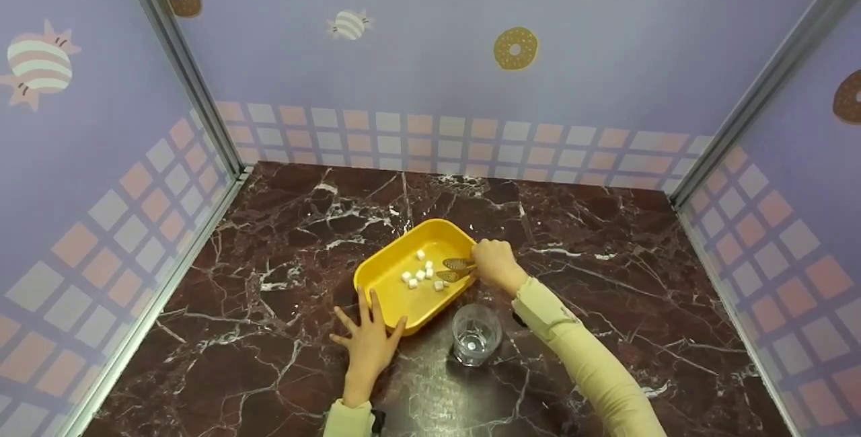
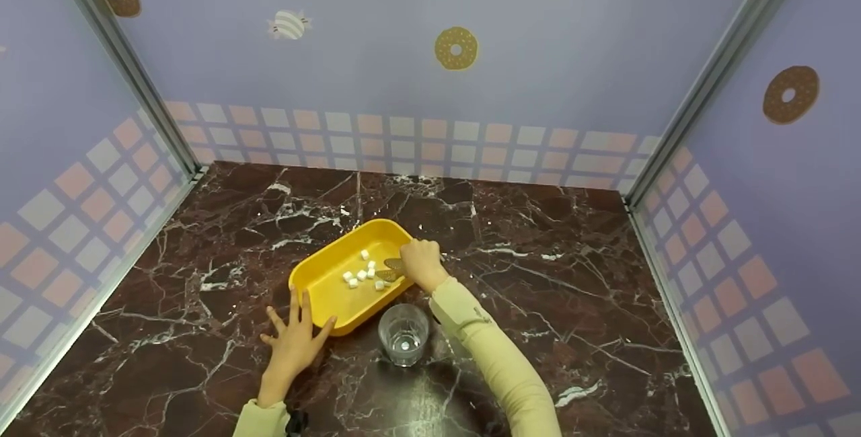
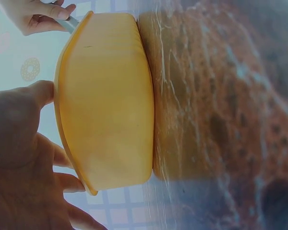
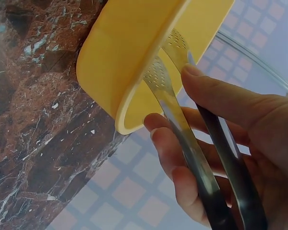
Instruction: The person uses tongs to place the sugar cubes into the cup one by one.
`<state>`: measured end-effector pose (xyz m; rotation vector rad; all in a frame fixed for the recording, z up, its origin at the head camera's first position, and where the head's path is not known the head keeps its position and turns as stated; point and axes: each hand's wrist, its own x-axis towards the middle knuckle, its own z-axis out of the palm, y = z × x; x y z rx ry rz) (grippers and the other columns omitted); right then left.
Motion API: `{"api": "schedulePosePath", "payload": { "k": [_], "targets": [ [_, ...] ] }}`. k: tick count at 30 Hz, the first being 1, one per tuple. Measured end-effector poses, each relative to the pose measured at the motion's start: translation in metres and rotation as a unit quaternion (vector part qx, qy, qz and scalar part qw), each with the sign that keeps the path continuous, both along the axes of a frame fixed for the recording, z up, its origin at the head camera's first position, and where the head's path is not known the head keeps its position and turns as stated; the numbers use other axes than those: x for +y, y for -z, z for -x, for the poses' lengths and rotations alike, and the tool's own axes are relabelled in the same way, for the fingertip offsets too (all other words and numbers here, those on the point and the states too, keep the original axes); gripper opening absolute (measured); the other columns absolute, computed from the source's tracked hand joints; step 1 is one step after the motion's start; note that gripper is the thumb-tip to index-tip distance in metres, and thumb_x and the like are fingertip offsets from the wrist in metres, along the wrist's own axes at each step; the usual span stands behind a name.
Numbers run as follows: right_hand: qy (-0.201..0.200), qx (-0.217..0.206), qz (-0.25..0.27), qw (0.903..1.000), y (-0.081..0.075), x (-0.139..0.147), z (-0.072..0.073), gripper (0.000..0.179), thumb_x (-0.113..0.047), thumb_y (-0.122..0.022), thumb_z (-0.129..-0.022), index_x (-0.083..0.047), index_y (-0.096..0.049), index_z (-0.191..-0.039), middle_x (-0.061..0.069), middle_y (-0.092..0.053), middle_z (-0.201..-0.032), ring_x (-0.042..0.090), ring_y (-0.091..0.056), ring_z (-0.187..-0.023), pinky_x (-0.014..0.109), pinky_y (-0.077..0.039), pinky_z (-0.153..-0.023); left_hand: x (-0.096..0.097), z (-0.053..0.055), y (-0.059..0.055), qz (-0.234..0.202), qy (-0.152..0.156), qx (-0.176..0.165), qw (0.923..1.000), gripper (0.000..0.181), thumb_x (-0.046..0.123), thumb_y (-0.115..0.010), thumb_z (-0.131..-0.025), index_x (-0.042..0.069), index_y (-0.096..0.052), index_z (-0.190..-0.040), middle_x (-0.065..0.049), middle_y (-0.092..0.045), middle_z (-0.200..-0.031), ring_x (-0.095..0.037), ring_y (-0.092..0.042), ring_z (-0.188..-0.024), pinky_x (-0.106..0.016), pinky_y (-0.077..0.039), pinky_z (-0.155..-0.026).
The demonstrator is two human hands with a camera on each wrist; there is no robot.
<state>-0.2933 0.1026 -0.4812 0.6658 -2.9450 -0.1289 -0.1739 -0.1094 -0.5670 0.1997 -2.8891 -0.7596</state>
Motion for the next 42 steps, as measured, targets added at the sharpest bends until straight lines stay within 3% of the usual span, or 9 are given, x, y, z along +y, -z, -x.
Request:
{"api": "schedulePosePath", "payload": {
  "k": [12, 18, 29, 33, 37, 42],
  "targets": [
    [-0.016, 0.034, -0.029, 0.9989, 0.007, -0.004, 0.002, 0.007, -0.010, -0.066, -0.070, -0.004, -0.066, -0.067, 0.013, -0.065, -0.070, 0.030, -0.062, -0.061, 0.042, -0.050, -0.051, 0.001, -0.001, 0.002, 0.000, -0.003, -0.005, 1.0000, 0.080, 0.052, -0.050, -0.085, 0.005, -0.021, -0.142, -0.017, -0.008, -0.150, -0.064, -0.002, -0.123, -0.082, -0.008, -0.079],
    [-0.027, 0.048, -0.019, 0.9983, 0.008, -0.006, 0.002, 0.012, -0.015, -0.072, -0.066, -0.006, -0.065, -0.062, 0.012, -0.065, -0.067, 0.030, -0.061, -0.058, 0.041, -0.050, -0.049, 0.001, 0.000, 0.002, 0.004, -0.004, -0.002, 1.0000, 0.079, 0.051, -0.051, -0.084, 0.005, -0.023, -0.142, -0.017, -0.009, -0.150, -0.064, -0.002, -0.123, -0.082, -0.010, -0.079],
    [-0.033, 0.080, -0.035, 0.9956, 0.009, -0.006, 0.003, 0.012, -0.006, -0.061, -0.073, -0.005, -0.066, -0.062, 0.011, -0.064, -0.064, 0.028, -0.061, -0.055, 0.039, -0.049, -0.046, 0.001, 0.001, 0.002, 0.007, -0.006, 0.011, 0.9999, 0.079, 0.052, -0.050, -0.085, 0.004, -0.023, -0.142, -0.017, -0.010, -0.150, -0.064, -0.003, -0.123, -0.082, -0.010, -0.079],
    [-0.032, 0.073, -0.034, 0.9962, 0.008, -0.003, 0.004, 0.006, -0.010, -0.067, -0.068, -0.006, -0.067, -0.063, 0.011, -0.064, -0.065, 0.028, -0.060, -0.055, 0.040, -0.049, -0.047, 0.000, 0.001, 0.002, 0.006, -0.005, 0.005, 1.0000, 0.079, 0.052, -0.050, -0.085, 0.005, -0.022, -0.142, -0.017, -0.009, -0.150, -0.064, -0.003, -0.123, -0.082, -0.010, -0.079],
    [-0.034, 0.055, -0.017, 0.9978, 0.006, 0.000, 0.004, 0.012, -0.016, -0.074, -0.061, -0.007, -0.068, -0.065, 0.012, -0.065, -0.067, 0.030, -0.061, -0.058, 0.043, -0.049, -0.049, 0.000, 0.001, 0.002, 0.007, -0.006, 0.007, 0.9999, 0.080, 0.052, -0.050, -0.085, 0.005, -0.021, -0.142, -0.016, -0.009, -0.150, -0.064, -0.003, -0.123, -0.082, -0.010, -0.079],
    [-0.037, 0.036, 0.011, 0.9986, 0.003, 0.004, 0.004, 0.016, -0.020, -0.076, -0.063, -0.006, -0.068, -0.065, 0.014, -0.065, -0.068, 0.032, -0.061, -0.059, 0.045, -0.049, -0.051, 0.000, 0.001, 0.002, 0.006, -0.004, 0.005, 1.0000, 0.080, 0.052, -0.049, -0.085, 0.005, -0.021, -0.142, -0.017, -0.009, -0.150, -0.064, -0.002, -0.122, -0.082, -0.010, -0.079]
  ]
}}
